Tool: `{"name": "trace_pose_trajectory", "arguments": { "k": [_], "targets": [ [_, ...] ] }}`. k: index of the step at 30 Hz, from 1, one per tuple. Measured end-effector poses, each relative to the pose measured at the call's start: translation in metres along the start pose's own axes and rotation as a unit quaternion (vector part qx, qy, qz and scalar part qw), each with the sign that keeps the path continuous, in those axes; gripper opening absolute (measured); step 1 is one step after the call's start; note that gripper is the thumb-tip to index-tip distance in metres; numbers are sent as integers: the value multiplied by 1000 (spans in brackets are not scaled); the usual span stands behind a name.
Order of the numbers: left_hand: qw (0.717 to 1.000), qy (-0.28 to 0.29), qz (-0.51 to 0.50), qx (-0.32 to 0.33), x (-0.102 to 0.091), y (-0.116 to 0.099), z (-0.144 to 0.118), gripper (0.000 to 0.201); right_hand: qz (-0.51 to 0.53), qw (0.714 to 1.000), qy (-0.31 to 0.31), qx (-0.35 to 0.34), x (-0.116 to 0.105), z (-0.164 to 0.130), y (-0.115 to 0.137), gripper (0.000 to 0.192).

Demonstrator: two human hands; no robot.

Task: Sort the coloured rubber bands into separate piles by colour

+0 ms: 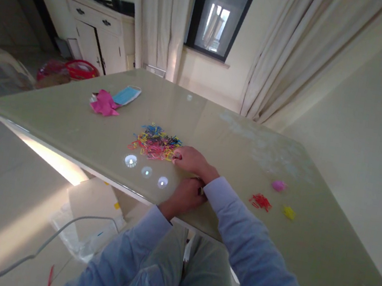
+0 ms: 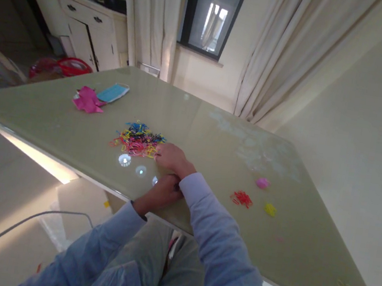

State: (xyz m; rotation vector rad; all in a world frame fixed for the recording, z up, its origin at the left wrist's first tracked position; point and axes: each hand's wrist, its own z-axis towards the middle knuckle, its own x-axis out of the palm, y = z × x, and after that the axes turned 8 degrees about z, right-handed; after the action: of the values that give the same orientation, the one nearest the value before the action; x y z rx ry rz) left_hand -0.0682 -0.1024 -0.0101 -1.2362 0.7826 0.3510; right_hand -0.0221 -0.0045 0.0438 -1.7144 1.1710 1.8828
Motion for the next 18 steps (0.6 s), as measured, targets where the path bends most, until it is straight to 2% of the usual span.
{"name": "trace_pose_trajectory", "arguments": {
  "k": [8,11,13,15,16,18],
  "targets": [
    [1000,15,-2,-12,-1,-1,0,22,-3,1000,-27,9,6,2,-3,24],
    [1000,5,-7,4,0,-1,-1,19,44,996,-77,-11,7,0,-9,22],
    [1000,1,-10,10,1,0,-1,16,131,981,-142,-22,7,-3,-10,20],
    [1000,1,-14,17,0,0,0,14,290,934,-207,-9,3,-8,-8,18],
    [1000,2,-15,19,0,-1,0,14,388,892,-231,4,1,-12,-5,18],
    [1000,-4,-17,24,-1,-2,-1,15,568,783,-252,24,-8,-22,4,22]
  ]
}}
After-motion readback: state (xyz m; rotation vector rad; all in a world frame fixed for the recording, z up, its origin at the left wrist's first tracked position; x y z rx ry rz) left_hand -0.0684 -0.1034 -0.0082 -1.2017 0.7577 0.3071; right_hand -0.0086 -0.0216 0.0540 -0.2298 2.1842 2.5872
